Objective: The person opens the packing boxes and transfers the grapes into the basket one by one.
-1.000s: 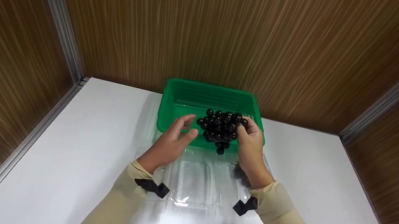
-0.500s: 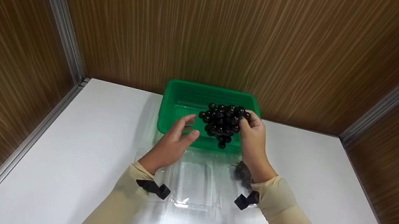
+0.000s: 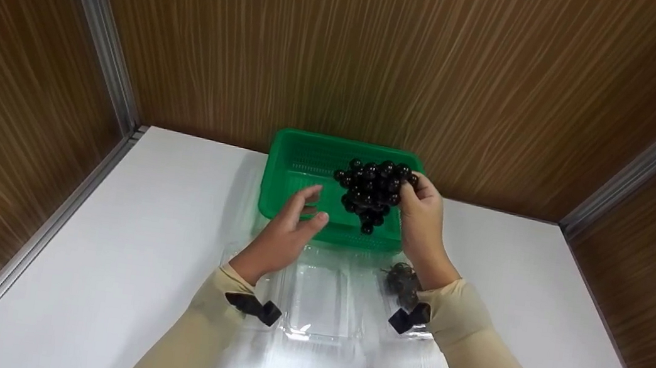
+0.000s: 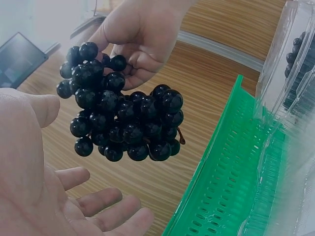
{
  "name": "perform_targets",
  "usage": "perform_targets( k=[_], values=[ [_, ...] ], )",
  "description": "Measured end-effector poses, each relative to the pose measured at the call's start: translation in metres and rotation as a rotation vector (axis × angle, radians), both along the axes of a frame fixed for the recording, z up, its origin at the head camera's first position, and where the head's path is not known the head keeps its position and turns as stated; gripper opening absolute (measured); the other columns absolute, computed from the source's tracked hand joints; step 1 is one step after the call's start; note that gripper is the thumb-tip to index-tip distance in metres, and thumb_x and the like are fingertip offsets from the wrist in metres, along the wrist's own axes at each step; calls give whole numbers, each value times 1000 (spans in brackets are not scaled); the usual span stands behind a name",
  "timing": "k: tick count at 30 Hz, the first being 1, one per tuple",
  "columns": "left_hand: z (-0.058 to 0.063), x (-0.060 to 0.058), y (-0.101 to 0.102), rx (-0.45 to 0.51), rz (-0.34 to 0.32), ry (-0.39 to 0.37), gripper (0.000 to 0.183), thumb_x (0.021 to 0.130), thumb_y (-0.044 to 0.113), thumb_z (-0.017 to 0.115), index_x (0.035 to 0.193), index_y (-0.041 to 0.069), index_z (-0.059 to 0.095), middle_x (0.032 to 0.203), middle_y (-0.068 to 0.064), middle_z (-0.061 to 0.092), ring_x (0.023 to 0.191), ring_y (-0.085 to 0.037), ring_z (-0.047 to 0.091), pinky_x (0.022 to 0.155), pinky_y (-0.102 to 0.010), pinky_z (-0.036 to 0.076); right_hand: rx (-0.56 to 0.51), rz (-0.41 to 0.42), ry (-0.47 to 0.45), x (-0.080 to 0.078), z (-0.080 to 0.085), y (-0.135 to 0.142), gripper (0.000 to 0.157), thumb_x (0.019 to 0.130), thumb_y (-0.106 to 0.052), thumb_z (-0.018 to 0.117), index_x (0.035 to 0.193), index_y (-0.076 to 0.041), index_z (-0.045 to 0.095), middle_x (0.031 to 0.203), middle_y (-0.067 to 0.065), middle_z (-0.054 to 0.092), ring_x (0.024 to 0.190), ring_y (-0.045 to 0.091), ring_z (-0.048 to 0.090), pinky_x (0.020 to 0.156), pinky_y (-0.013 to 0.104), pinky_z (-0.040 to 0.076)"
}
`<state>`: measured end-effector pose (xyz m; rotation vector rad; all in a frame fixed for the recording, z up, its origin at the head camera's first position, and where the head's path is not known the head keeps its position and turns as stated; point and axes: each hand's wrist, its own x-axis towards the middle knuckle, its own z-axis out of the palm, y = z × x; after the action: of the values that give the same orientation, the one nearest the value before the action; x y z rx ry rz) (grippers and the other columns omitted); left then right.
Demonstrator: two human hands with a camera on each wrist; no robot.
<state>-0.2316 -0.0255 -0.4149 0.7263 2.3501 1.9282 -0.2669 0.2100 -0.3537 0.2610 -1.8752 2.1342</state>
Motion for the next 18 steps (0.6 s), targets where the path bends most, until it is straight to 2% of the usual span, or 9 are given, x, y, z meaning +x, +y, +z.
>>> perform_targets(
  k=[5, 11, 18],
  values=[
    [-1, 1, 1, 0, -7, -15, 67, 110, 48, 44, 165, 21, 18, 164, -10, 27, 147, -28, 36, 119, -46, 35, -2, -12, -9, -6, 0, -1, 14, 102, -5, 51, 99, -5, 64, 86, 1, 55, 78, 12, 50, 71, 25, 46],
    [-2, 1, 2, -5, -5, -24, 68, 110, 46, 45, 165, 19, 17, 164, -12, 26, 147, -29, 34, 119, -46, 34, 31, -18, -36, -14, -5, -2, 11, 102, -7, 52, 98, -5, 63, 84, 0, 53, 78, 12, 49, 70, 25, 45],
    [-3, 2, 2, -22, 9, -38, 70, 109, 49, 45, 165, 19, 17, 165, -11, 25, 148, -28, 32, 120, -48, 32, 52, -37, -66, -27, -13, -1, 14, 103, -7, 51, 101, -3, 64, 91, 3, 60, 83, 14, 59, 79, 29, 55]
  ],
)
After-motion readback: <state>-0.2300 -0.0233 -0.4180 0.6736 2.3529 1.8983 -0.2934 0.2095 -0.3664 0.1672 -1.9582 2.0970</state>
